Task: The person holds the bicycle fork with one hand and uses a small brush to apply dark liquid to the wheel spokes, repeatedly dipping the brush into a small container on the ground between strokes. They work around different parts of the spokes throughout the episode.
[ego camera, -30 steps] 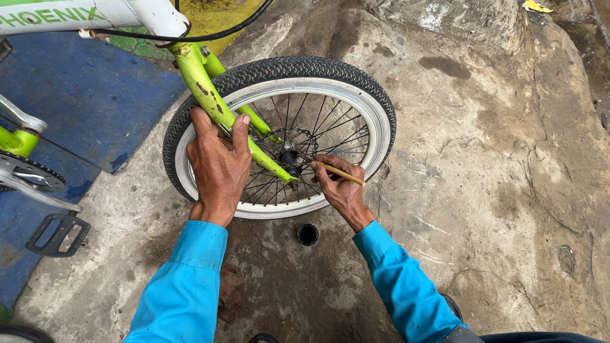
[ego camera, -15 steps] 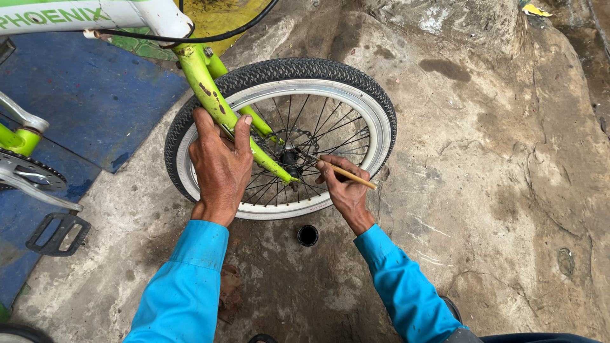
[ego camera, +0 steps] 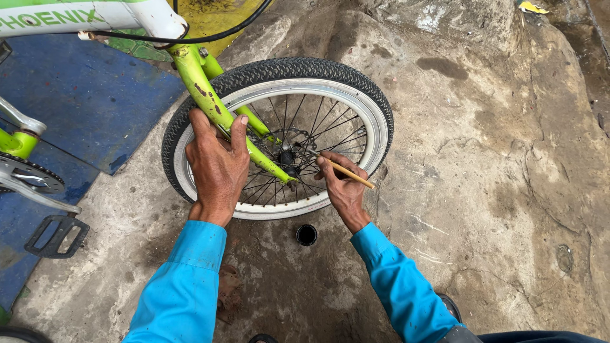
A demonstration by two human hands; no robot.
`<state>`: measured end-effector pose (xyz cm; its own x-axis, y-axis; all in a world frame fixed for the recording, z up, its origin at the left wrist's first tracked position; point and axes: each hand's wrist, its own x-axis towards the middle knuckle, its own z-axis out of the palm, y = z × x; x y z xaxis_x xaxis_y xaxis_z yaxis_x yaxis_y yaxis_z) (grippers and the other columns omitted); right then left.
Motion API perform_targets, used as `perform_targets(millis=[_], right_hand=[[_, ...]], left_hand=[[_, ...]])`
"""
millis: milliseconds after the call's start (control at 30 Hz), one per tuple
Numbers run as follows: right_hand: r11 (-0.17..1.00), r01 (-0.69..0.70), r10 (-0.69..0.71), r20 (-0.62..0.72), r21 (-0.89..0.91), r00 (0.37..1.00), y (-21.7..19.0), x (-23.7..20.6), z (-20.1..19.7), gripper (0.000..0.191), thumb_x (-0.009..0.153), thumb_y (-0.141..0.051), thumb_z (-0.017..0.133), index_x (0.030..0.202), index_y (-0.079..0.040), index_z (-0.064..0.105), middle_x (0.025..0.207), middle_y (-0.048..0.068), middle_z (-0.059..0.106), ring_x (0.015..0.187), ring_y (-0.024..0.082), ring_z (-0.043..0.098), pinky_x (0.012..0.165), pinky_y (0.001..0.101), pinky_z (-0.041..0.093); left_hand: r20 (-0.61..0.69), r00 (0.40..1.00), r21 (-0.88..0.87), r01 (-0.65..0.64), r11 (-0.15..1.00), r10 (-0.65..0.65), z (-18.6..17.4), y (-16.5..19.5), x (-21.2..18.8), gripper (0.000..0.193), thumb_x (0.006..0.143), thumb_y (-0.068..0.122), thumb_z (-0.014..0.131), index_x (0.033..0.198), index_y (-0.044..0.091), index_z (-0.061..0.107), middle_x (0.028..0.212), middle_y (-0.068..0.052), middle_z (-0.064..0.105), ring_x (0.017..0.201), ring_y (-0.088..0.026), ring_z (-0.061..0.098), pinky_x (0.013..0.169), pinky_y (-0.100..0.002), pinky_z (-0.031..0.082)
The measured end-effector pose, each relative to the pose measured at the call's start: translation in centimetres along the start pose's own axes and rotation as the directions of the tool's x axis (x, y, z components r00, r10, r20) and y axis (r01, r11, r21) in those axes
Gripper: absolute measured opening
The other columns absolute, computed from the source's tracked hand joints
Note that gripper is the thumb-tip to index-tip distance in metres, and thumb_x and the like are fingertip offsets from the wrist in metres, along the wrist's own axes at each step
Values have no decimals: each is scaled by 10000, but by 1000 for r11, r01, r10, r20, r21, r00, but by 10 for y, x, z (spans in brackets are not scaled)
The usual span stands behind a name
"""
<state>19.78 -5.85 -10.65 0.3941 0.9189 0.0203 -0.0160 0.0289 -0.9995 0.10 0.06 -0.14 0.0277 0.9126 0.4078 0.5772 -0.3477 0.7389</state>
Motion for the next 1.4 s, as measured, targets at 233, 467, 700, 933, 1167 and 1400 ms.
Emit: perform_targets(millis=[233, 467, 700, 933, 1167, 1400], right_hand=[[991, 112, -105, -87, 79, 991, 1, -3, -5, 260, 962, -136, 749, 1144, 49, 739, 907, 96, 764, 719, 143, 733, 621, 266, 626], [983, 161, -146, -157, 87, 977, -2, 4, -14, 241, 968, -136, 742, 1134, 38, 748, 927, 94, 773, 726, 125, 734, 629, 258, 640], [987, 159, -157, -171, -6, 973, -1, 3, -12, 235, 964, -143, 754, 1136, 17, 769, 898, 103, 773, 700, 133, 734, 591, 256, 615], [977, 212, -212, -189, -20, 959, -2, 3, -20, 243, 982, -139, 744, 1157, 29, 744, 922, 101, 773, 744, 135, 746, 651, 249, 624], [971, 237, -225, -263, 15, 938, -3, 7, -26, 260, 983, -141, 737, 1179, 30, 733, 947, 108, 775, 748, 129, 750, 635, 249, 624], [969, 239, -244, -344, -55, 907, -3, 11, -36, 255, 999, -137, 734, 1188, 34, 729, 922, 115, 768, 737, 142, 753, 635, 255, 616]], left_hand=[[-4, 1000, -13, 2, 1000, -2, 0, 1, -1, 362, 1058, 197, 696, 1118, 7, 394, 863, -188, 708, 736, -296, 768, 636, -410, 577], [-10, 1000, 14, 3, 1000, -3, -2, 2, 1, 364, 1059, 196, 706, 1124, 8, 402, 890, -200, 712, 738, -300, 763, 642, -412, 577], [-8, 999, -17, 37, 999, -37, -2, 4, 0, 354, 1063, 200, 697, 1127, 11, 405, 874, -178, 722, 695, -255, 765, 617, -383, 581], [-19, 1000, 7, 21, 1000, -21, -2, 3, 1, 349, 1059, 183, 701, 1140, 3, 413, 874, -189, 719, 690, -255, 758, 613, -385, 574], [-17, 999, 11, 33, 999, -32, -4, 2, 0, 356, 1053, 180, 705, 1132, -7, 412, 891, -194, 719, 700, -264, 757, 612, -389, 573], [-11, 1000, 34, -5, 999, 5, -3, 3, 0, 339, 1060, 165, 704, 1131, 4, 414, 882, -189, 711, 701, -264, 749, 621, -391, 570]])
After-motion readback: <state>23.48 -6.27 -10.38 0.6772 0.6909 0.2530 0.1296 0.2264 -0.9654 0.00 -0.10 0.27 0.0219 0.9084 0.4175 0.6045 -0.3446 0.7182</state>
